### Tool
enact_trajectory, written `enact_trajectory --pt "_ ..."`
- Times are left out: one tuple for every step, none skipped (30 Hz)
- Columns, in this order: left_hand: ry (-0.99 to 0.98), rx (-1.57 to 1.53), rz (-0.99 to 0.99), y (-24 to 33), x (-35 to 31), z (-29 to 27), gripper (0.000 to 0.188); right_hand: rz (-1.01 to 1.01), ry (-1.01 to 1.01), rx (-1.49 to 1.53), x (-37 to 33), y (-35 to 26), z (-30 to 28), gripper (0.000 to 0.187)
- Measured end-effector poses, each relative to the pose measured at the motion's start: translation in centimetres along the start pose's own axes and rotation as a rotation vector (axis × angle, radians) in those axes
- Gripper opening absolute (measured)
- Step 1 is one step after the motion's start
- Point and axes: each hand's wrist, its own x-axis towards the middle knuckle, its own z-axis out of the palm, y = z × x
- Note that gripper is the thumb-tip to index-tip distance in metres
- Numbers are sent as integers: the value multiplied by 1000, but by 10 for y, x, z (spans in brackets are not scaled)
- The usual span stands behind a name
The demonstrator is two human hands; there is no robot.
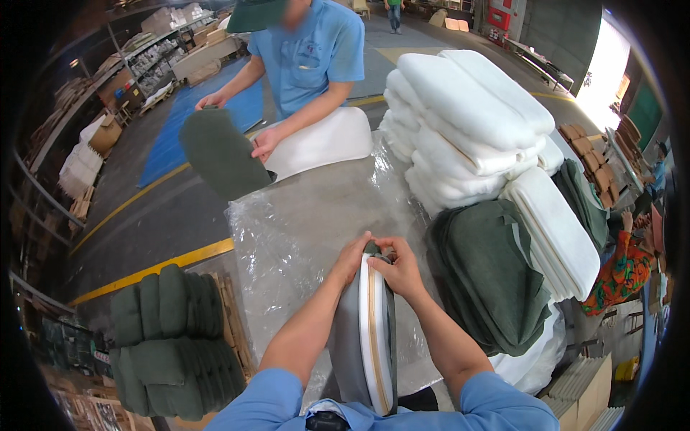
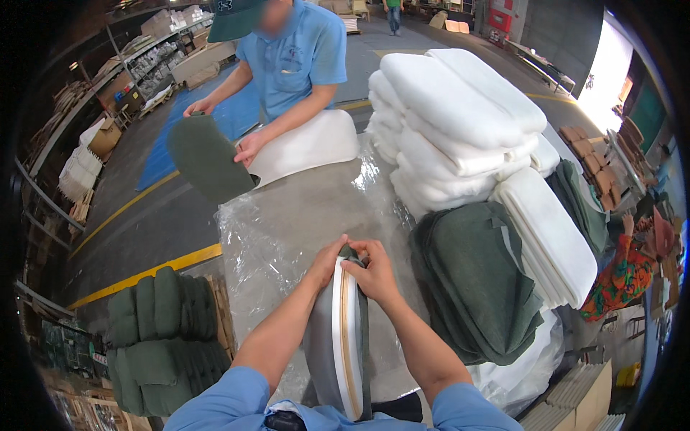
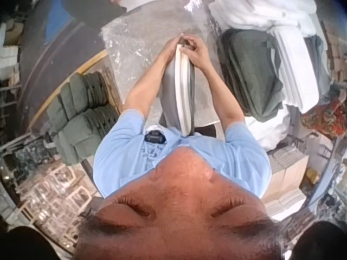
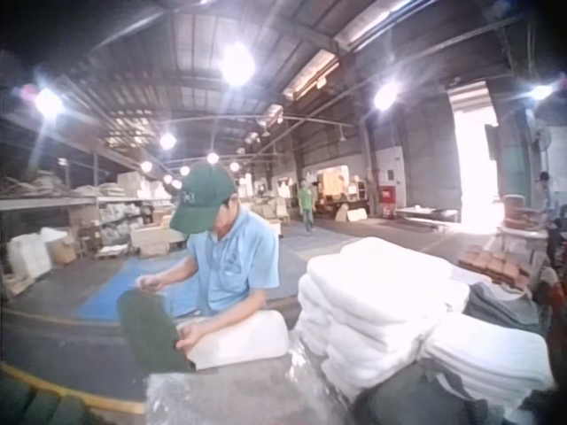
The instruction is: The person inserts white foam cushions into green fabric covers at a work table. They align the foam, pull the cover over it, and smooth the edges before stacking the finished cushions.
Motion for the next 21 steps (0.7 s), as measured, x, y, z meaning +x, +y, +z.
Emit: enact_trajectory --pt "-10 -5 74 2 -3 1 39 25 25 -43 0 2 0 28" --pt "-19 -10 149 3 -7 2 36 50 50 -85 -2 2 2 26" --pt "-34 34 178 6 -13 7 31 83 94 -135 -3 5 -2 23" --pt "-51 75 202 9 -23 14 29 119 82 -157 -4 8 -7 23" --pt "-51 119 235 12 -32 17 29 148 55 -171 -6 7 -8 24" --pt "-21 264 331 13 -35 16 30 165 21 -183 -4 5 -7 26" --pt "8 409 425 13 -36 17 32 155 -22 -213 -1 2 -7 26" --pt "37 554 519 14 -35 19 34 145 -63 -243 4 0 -8 27" --pt "95 537 451 13 -35 22 36 141 -107 -272 6 -2 -7 29" --pt "119 508 442 13 -35 24 33 117 -136 -296 6 -5 -8 28" --pt "143 478 434 13 -36 26 30 93 -165 -321 5 -7 -9 28" --pt "164 451 428 12 -35 27 27 67 -190 -345 5 -10 -10 28" --pt "186 462 451 11 -36 27 23 28 -214 -377 6 -13 -11 28" --pt "208 474 474 10 -37 27 20 -11 -236 -408 6 -16 -13 28" --pt "229 482 495 7 -37 26 17 -47 -260 -443 6 -18 -14 29" --pt "236 459 491 5 -37 26 15 -63 -282 -447 6 -19 -15 29" --pt "243 435 486 3 -36 27 13 -80 -304 -450 6 -21 -16 29" --pt "252 412 478 0 -36 27 12 -94 -328 -452 6 -23 -17 29" --pt "250 357 493 -5 -37 27 10 -106 -357 -464 5 -26 -19 29" --pt "249 303 508 -9 -39 28 9 -120 -387 -475 4 -28 -20 30" --pt "242 249 519 -12 -41 30 9 -128 -411 -486 2 -30 -22 30"
